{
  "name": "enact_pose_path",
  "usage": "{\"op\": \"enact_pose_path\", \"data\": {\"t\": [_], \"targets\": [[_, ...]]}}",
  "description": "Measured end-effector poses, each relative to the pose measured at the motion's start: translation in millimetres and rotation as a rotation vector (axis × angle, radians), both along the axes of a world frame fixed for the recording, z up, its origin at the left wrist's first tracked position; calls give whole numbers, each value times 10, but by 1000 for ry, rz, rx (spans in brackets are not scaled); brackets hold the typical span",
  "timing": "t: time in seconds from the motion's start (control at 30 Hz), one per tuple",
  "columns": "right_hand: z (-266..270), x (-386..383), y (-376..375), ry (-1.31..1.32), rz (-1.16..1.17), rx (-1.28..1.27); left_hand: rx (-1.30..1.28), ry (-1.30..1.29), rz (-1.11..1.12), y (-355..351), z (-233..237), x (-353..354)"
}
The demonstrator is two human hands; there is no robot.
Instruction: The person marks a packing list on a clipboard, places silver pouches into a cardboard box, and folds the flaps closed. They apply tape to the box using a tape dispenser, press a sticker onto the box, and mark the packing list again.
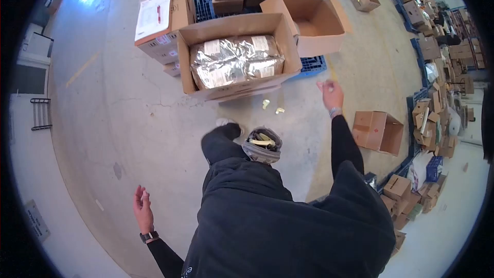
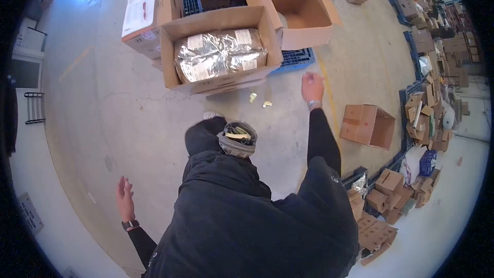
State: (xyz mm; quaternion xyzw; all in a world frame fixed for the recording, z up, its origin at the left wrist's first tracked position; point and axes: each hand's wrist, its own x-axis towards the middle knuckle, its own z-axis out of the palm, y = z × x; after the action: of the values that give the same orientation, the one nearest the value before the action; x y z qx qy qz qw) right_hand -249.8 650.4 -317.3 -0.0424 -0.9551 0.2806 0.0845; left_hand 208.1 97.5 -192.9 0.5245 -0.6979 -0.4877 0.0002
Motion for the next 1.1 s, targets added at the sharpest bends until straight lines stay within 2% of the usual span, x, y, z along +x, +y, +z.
{"op": "enact_pose_path", "data": {"t": [0.03,0.1,0.13,0.17,0.2,0.27,0.33,0.4,0.47,0.53,0.63,0.73,0.83,0.87,0.93,1.0,1.1], "targets": [[-173,148,-9,-26,29,-17,-11,19,1,55,149,-197],[-507,450,-89,-294,100,39,60,371,-215,158,415,-521],[-624,565,-156,-440,204,61,50,384,-217,240,601,-728],[-688,649,-229,-586,312,85,112,622,-381,347,819,-962],[-687,723,-323,-577,326,80,170,853,-541,463,1048,-1158],[-577,810,-530,-821,520,75,367,1231,-754,723,1486,-1522],[-421,909,-619,-750,522,19,525,1572,-959,1039,1917,-1928],[-295,954,-598,-678,505,-44,683,1674,-978,1220,2207,-2067],[-216,1006,-455,-590,397,-102,762,1741,-1085,1266,2284,-2259],[-238,1088,-210,-561,283,-55,858,1794,-1204,1340,2376,-2426],[-368,1286,169,-619,79,-26,1003,1774,-999,1463,2447,-2617],[-641,1468,478,-702,-43,18,982,1821,-1075,1547,2409,-2970],[-861,1494,559,-873,-162,-70,1164,1914,-959,1598,2531,-3253],[-884,1440,525,-942,-196,-118,1050,1576,-902,1492,2631,-3182],[-1004,1237,481,-914,-162,-136,927,1242,-826,1437,2675,-3277],[-1090,1099,449,-892,-135,-162,862,1311,-947,1417,2647,-3530],[-908,688,231,-699,-164,-247,799,1375,-1112,1354,2612,-3906]]}}
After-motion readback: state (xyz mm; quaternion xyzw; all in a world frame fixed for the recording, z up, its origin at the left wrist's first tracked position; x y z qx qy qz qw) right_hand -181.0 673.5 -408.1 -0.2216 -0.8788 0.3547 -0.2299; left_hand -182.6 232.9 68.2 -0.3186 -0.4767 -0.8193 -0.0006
